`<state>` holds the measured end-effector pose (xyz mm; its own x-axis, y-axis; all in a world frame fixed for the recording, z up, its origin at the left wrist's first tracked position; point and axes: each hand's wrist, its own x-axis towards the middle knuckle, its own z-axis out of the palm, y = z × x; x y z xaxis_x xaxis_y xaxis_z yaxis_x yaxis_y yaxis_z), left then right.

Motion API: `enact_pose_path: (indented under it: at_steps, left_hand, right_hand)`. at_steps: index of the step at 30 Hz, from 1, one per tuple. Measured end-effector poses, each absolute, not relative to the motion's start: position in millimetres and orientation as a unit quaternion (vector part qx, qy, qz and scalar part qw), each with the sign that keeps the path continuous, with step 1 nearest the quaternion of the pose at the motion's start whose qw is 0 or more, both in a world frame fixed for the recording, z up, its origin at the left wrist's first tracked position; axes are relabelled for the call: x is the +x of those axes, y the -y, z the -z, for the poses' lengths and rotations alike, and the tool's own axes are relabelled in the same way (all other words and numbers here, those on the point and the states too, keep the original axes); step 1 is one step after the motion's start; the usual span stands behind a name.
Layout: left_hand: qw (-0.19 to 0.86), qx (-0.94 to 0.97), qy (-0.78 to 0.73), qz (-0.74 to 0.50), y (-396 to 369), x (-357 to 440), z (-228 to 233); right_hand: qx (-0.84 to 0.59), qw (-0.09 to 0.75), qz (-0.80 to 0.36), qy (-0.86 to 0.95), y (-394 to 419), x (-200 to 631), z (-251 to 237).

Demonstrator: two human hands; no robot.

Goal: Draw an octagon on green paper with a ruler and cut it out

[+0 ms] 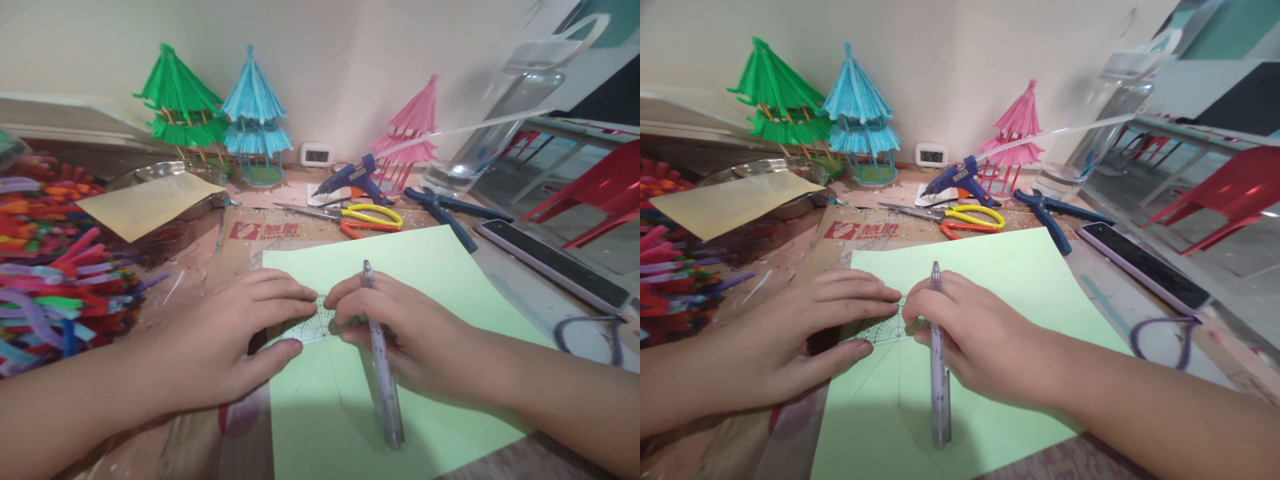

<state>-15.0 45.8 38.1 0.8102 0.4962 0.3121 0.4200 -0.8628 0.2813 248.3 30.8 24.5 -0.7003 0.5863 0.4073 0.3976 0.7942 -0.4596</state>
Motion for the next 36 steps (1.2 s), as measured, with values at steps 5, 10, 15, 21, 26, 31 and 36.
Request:
enact_pose_path:
  at_steps: [5,10,15,21,26,31,36]
  left_hand:
    - [0.107,0.945,-0.241,-0.194,-45.5,-14.2,-38.3]
    - [0.114,0.944,-0.239,-0.198,-44.7,-15.1,-37.4]
    - [0.116,0.944,-0.239,-0.196,-45.3,-14.5,-37.8]
    - [0.119,0.944,-0.238,-0.195,-44.7,-14.1,-38.6]
    - [0.118,0.945,-0.237,-0.192,-44.5,-13.5,-39.2]
    - [0.120,0.944,-0.239,-0.191,-45.1,-14.2,-38.5]
    - [0.116,0.944,-0.240,-0.192,-45.1,-14.7,-37.2]
  right_hand:
    - [-0.270,0.275,-0.172,0.906,-30.1,248.0,-24.6]
    - [-0.272,0.271,-0.173,0.907,-29.2,247.2,-26.6]
    - [-0.273,0.270,-0.175,0.907,-30.1,247.0,-25.9]
    - [-0.275,0.271,-0.177,0.906,-28.5,247.9,-25.3]
    - [-0.273,0.273,-0.176,0.906,-29.7,246.9,-26.4]
    - [-0.271,0.277,-0.180,0.904,-30.4,246.6,-26.0]
    - [-0.267,0.277,-0.176,0.906,-29.8,246.8,-25.6]
